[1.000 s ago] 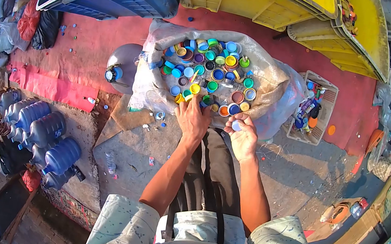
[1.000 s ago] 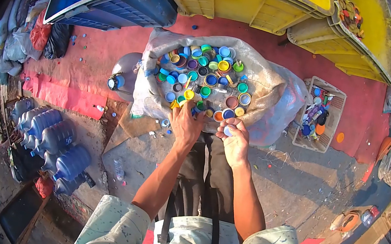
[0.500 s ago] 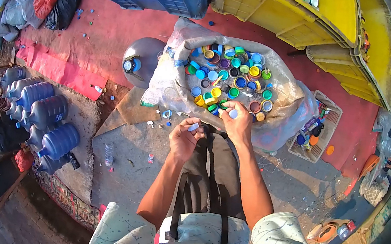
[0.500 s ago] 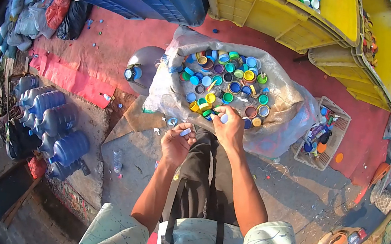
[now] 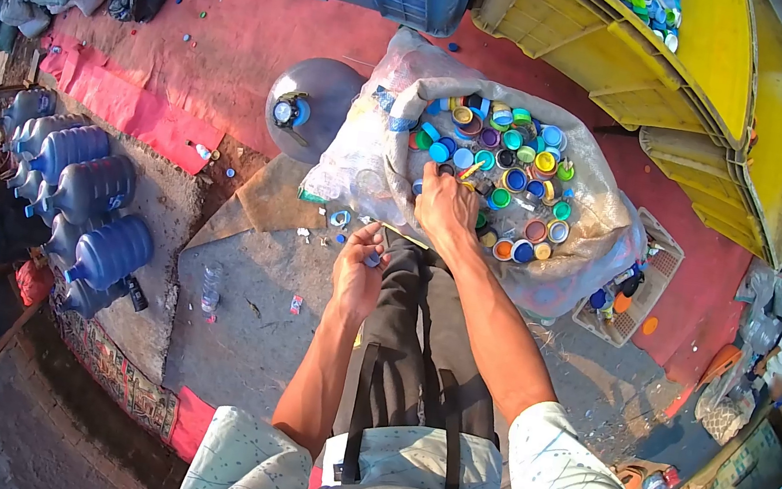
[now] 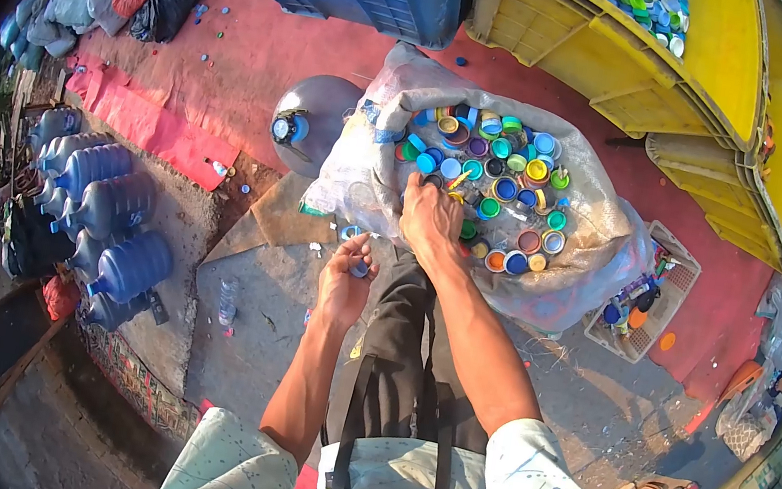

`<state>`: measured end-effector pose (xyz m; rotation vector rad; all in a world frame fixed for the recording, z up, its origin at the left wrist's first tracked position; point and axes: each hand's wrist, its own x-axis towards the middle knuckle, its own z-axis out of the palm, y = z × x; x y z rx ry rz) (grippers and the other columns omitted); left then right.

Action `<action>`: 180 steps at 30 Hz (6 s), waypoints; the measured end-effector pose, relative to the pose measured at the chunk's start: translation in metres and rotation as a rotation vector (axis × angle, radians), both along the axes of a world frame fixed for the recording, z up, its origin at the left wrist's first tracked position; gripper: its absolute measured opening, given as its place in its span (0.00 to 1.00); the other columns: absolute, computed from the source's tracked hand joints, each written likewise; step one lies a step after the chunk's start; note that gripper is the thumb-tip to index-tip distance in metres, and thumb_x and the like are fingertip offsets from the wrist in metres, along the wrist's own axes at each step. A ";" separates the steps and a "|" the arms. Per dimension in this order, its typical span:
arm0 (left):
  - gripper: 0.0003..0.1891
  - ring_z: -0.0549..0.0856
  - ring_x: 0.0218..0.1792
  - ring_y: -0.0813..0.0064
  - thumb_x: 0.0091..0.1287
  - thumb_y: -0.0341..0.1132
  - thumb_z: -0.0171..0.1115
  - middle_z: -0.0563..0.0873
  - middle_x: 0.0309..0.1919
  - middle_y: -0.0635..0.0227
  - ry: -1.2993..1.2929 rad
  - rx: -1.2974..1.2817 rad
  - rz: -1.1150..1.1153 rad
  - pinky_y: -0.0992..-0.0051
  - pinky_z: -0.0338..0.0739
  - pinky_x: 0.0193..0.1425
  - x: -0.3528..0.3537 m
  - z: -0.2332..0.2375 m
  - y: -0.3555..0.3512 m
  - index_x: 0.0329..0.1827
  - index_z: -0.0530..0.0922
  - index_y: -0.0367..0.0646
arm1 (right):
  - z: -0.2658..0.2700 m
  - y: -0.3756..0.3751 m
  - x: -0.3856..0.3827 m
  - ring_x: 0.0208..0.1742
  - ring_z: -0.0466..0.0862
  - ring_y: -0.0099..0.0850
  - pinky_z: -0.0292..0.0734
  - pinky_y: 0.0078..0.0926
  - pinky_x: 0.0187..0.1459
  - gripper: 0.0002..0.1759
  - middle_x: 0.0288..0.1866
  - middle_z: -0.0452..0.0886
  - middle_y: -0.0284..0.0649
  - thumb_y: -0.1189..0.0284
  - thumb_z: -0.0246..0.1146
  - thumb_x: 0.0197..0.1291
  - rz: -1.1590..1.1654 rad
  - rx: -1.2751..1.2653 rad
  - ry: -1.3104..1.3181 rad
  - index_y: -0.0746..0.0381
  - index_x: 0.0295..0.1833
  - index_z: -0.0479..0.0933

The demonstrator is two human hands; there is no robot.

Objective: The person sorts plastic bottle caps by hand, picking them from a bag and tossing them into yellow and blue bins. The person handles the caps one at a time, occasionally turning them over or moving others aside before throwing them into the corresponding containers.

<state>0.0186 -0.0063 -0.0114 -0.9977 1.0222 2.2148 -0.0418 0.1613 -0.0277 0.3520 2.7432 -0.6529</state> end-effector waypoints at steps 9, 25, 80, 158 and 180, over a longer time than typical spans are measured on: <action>0.08 0.71 0.26 0.88 0.68 0.34 0.63 0.76 0.27 0.79 0.283 -0.514 -0.444 0.80 0.69 0.31 -0.027 0.025 0.023 0.45 0.78 0.43 | 0.028 0.025 0.011 0.33 0.85 0.42 0.78 0.38 0.33 0.14 0.30 0.83 0.46 0.66 0.69 0.53 -0.269 -0.504 0.095 0.63 0.39 0.77; 0.29 0.83 0.46 0.53 0.54 0.29 0.69 0.81 0.48 0.55 1.152 -1.238 -1.133 0.62 0.78 0.48 -0.108 0.000 0.126 0.61 0.72 0.39 | 0.058 0.110 0.129 0.36 0.80 0.35 0.76 0.30 0.32 0.16 0.38 0.78 0.47 0.70 0.60 0.48 -0.827 -2.152 0.133 0.67 0.43 0.72; 0.13 0.84 0.50 0.59 0.67 0.32 0.61 0.82 0.48 0.56 0.057 0.456 -0.421 0.63 0.83 0.54 -0.014 0.088 0.095 0.51 0.75 0.37 | 0.091 0.106 0.150 0.43 0.81 0.41 0.79 0.40 0.46 0.25 0.45 0.79 0.47 0.75 0.53 0.44 -1.250 -2.090 0.437 0.63 0.52 0.74; 0.06 0.76 0.25 0.86 0.67 0.36 0.65 0.77 0.25 0.80 -0.055 -0.137 -0.307 0.80 0.75 0.29 0.017 0.024 0.077 0.40 0.77 0.47 | 0.023 0.090 0.007 0.51 0.78 0.46 0.70 0.45 0.52 0.21 0.42 0.84 0.45 0.63 0.72 0.49 -0.430 0.128 0.251 0.60 0.46 0.76; 0.28 0.85 0.38 0.48 0.57 0.42 0.71 0.85 0.33 0.51 0.709 -1.465 -0.872 0.56 0.77 0.40 -0.063 0.007 0.114 0.53 0.68 0.37 | 0.055 0.114 0.097 0.43 0.80 0.33 0.77 0.30 0.47 0.19 0.43 0.81 0.42 0.68 0.59 0.58 -0.911 -1.765 0.483 0.65 0.54 0.74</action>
